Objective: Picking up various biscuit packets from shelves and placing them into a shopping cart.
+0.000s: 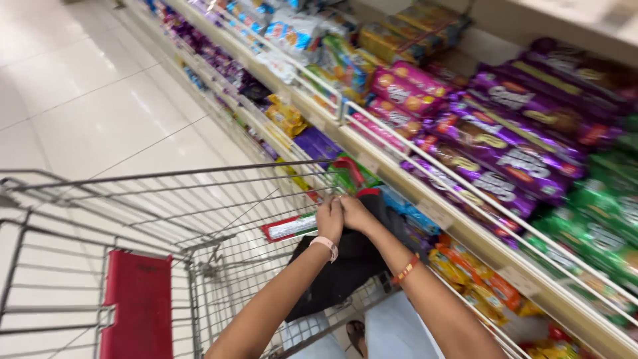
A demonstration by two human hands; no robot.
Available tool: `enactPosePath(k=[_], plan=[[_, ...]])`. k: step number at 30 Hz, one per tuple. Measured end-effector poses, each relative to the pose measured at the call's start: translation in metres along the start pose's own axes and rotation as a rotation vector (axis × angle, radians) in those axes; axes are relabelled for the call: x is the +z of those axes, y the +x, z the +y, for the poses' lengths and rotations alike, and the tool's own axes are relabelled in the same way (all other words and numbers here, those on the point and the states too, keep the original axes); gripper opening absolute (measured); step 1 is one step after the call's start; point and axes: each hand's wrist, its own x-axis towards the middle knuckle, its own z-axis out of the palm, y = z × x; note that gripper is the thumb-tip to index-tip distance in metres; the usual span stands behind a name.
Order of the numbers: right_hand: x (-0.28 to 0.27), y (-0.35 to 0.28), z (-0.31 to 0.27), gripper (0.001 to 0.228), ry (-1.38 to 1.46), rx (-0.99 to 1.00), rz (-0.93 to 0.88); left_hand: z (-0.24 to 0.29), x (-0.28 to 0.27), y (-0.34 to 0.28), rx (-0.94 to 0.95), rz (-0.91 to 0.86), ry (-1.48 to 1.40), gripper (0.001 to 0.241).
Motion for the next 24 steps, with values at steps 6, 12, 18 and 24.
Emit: enactPosePath(k=[6,12,18,24], plan=[[-0.146,-0.169,-0.162,0.049,-0.078,-0.290,0.290,0.196,0.035,-0.129,0.608,-0.131,-0.041,0.036],[-0.263,-0.309,-0.182,0.047,-0.343,-0.227,0.752,0.276,0.121,-0.225,0.866,-0.589,-0.182,0.040],[-0.364,-0.441,-0.148,0.022,-0.826,-0.003,1.209,0.289,0.257,-0.303,0.878,-1.009,-0.349,0.045],[-0.425,-0.624,-0.077,0.006,-1.143,0.342,1.432,0.281,0.347,-0.388,0.832,-1.411,-0.200,0.046]])
